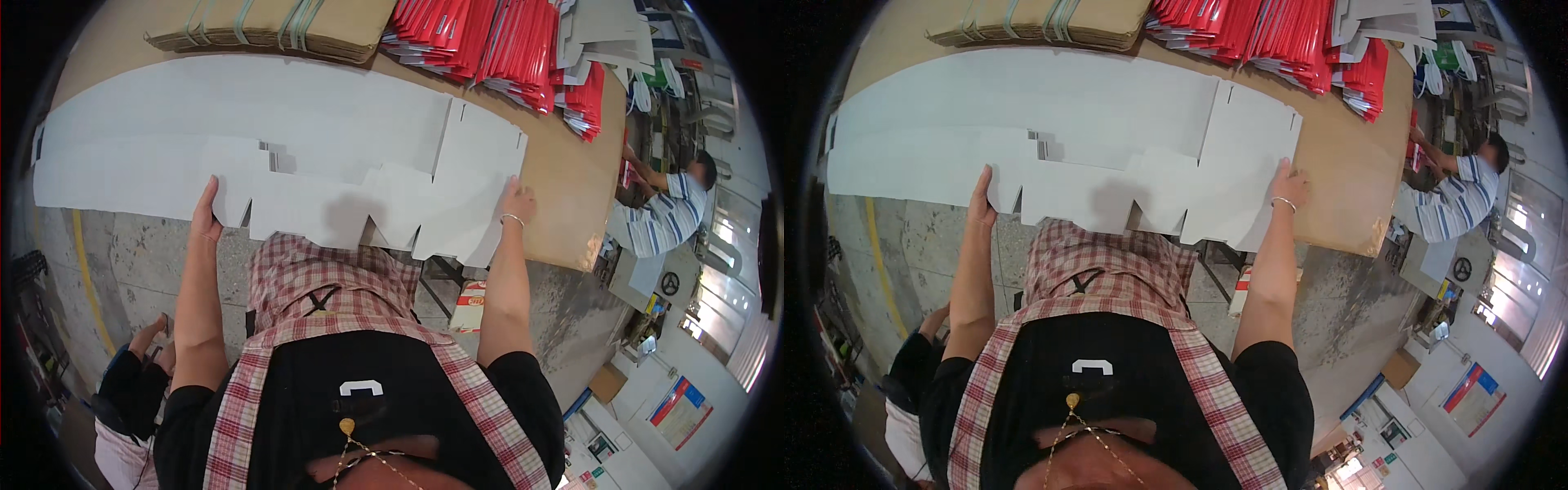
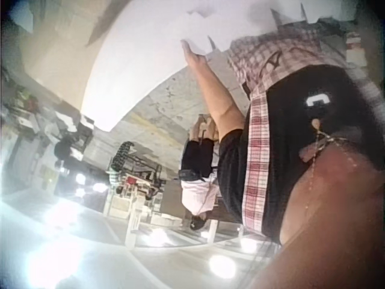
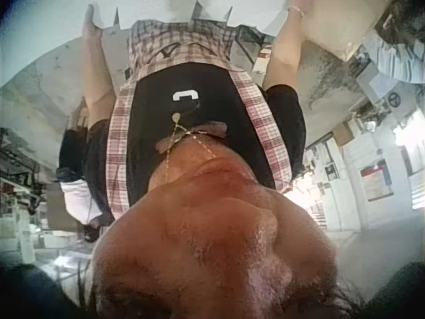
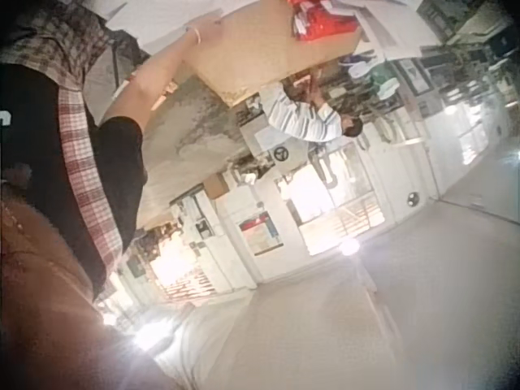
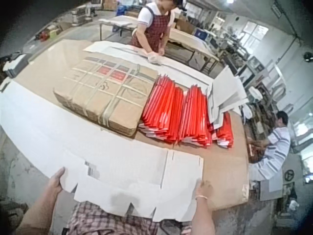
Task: The person stands at a workbench and repeatedly separates individual white paper sheets from a large stack. They lift the top sheet, peel it away from the rest, and place it onto a growing pile on the table. The process is continuous and repetitive, focusing on the manual separation of the paper.
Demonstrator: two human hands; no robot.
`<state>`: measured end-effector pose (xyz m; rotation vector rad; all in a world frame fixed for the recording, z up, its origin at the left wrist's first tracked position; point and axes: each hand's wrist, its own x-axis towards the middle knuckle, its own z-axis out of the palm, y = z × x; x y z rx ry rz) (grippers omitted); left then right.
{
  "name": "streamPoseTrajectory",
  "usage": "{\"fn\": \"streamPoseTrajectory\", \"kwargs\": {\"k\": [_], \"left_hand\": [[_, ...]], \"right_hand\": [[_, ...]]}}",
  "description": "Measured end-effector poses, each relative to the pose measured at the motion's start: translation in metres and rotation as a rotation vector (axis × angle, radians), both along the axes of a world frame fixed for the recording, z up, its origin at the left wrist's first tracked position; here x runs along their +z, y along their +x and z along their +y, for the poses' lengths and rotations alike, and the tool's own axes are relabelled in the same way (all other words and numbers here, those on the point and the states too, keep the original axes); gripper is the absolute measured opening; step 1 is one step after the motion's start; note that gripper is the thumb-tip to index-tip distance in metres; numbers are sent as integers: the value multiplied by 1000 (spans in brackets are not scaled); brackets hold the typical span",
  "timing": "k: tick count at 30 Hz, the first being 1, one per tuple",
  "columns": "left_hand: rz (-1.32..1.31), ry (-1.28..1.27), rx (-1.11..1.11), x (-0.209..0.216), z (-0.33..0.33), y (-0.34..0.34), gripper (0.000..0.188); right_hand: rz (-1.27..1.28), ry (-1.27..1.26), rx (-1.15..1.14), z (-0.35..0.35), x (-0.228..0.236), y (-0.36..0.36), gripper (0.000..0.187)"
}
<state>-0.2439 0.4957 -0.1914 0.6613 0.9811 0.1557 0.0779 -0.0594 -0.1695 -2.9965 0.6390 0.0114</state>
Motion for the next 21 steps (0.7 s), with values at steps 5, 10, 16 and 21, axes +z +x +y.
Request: {"fn": "streamPoseTrajectory", "kwargs": {"k": [5,10,16,21], "left_hand": [[-176,-65,25,-27,7,-20,52],[83,383,-191,23,-11,12,46],[394,1648,-444,171,-130,86,41],[614,2163,-633,168,-215,122,32]], "right_hand": [[-76,17,704,36,3,-72,86],[243,24,670,75,38,-109,100],[332,37,623,89,37,-106,102],[338,52,658,105,41,-106,101]]}}
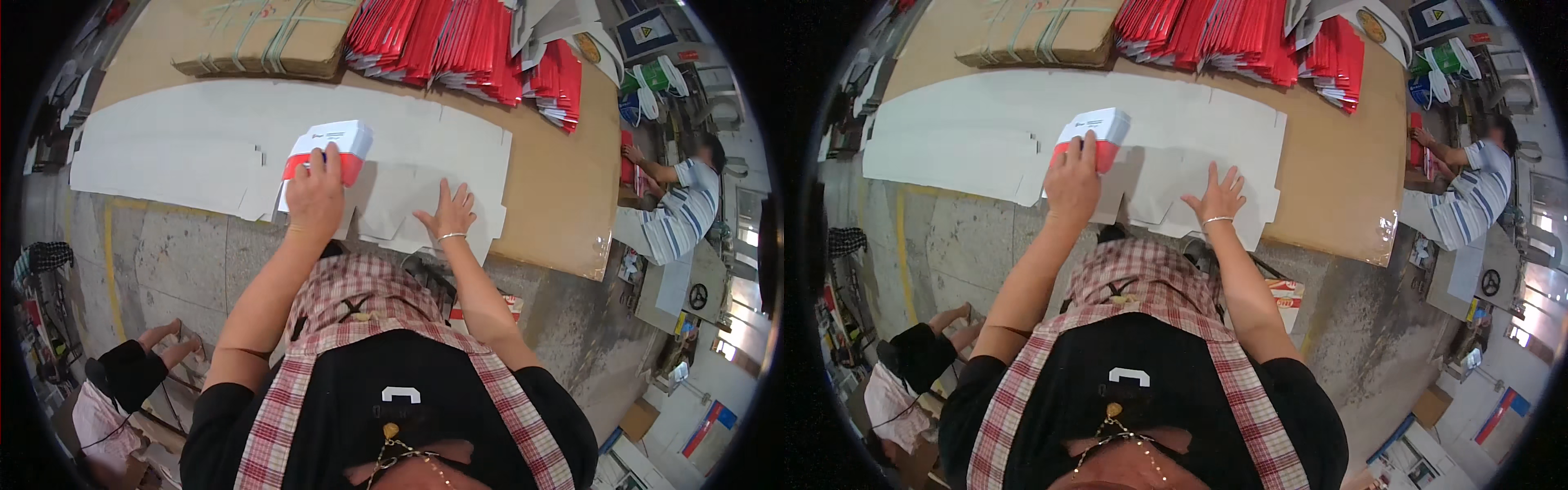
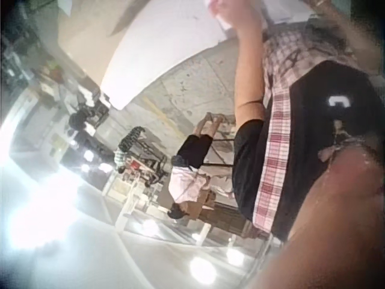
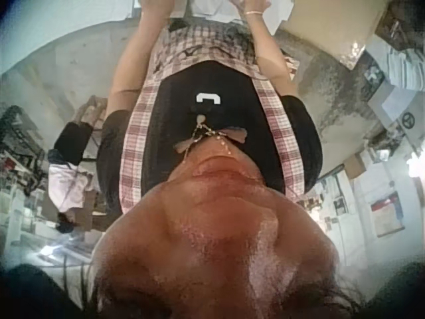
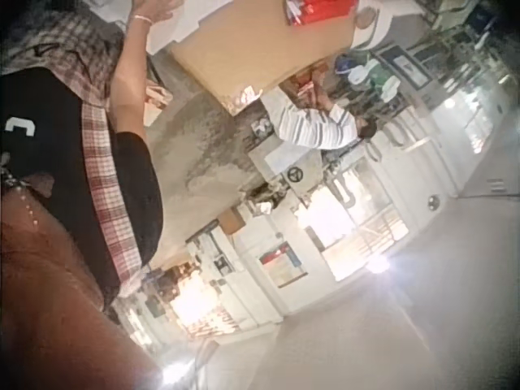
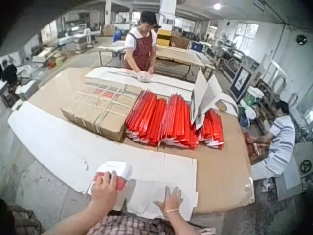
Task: The person stands at a workbench and repeatedly separates individual white paper sheets from a large stack. They lift the top sheet, peel it away from the rest, and place it onto a growing pile on the table. The process is continuous and repetitive, focusing on the manual separation of the paper.
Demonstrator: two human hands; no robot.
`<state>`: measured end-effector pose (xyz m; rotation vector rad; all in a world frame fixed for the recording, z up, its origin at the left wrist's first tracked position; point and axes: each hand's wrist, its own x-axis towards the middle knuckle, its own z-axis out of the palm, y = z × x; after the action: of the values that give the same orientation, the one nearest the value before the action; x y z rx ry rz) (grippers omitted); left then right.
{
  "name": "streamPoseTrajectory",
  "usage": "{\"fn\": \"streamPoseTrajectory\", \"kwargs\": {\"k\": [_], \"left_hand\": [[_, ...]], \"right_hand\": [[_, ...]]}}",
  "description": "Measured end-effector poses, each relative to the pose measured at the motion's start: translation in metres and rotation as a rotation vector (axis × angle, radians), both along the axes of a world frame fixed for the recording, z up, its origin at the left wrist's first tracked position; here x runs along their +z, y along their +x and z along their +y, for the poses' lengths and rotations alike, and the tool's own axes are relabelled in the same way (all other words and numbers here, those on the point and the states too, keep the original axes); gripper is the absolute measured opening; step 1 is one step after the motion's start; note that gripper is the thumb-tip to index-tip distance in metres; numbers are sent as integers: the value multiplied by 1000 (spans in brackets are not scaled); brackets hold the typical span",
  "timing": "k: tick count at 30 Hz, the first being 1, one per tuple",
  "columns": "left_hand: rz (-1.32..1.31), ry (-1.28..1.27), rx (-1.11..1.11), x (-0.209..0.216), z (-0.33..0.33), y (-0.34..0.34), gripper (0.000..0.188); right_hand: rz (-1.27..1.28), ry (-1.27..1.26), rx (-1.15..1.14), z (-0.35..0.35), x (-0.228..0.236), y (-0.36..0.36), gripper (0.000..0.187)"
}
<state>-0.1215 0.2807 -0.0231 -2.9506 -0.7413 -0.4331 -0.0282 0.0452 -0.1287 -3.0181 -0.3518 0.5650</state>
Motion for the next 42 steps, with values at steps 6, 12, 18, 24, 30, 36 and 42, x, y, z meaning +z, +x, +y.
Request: {"fn": "streamPoseTrajectory", "kwargs": {"k": [6,12,18,24,30,36,42], "left_hand": [[-597,-1827,257,-11,173,-84,56],[-767,-1730,380,-110,187,-98,56],[-427,-766,24,-46,85,-32,52],[51,-37,-287,-39,-78,-5,67],[-367,-862,-43,2,61,-19,62],[-1211,-2269,106,-106,188,-139,61],[-1017,-2037,383,-187,152,-136,56]], "right_hand": [[20,-19,-34,-13,-2,10,101],[48,-62,-6,-26,1,20,103],[43,-81,-33,-41,0,18,104],[43,-42,-7,-37,12,17,103],[46,-54,-44,-34,12,10,102],[30,-65,-19,-42,7,18,102],[-14,-66,21,-59,-1,23,101]]}}
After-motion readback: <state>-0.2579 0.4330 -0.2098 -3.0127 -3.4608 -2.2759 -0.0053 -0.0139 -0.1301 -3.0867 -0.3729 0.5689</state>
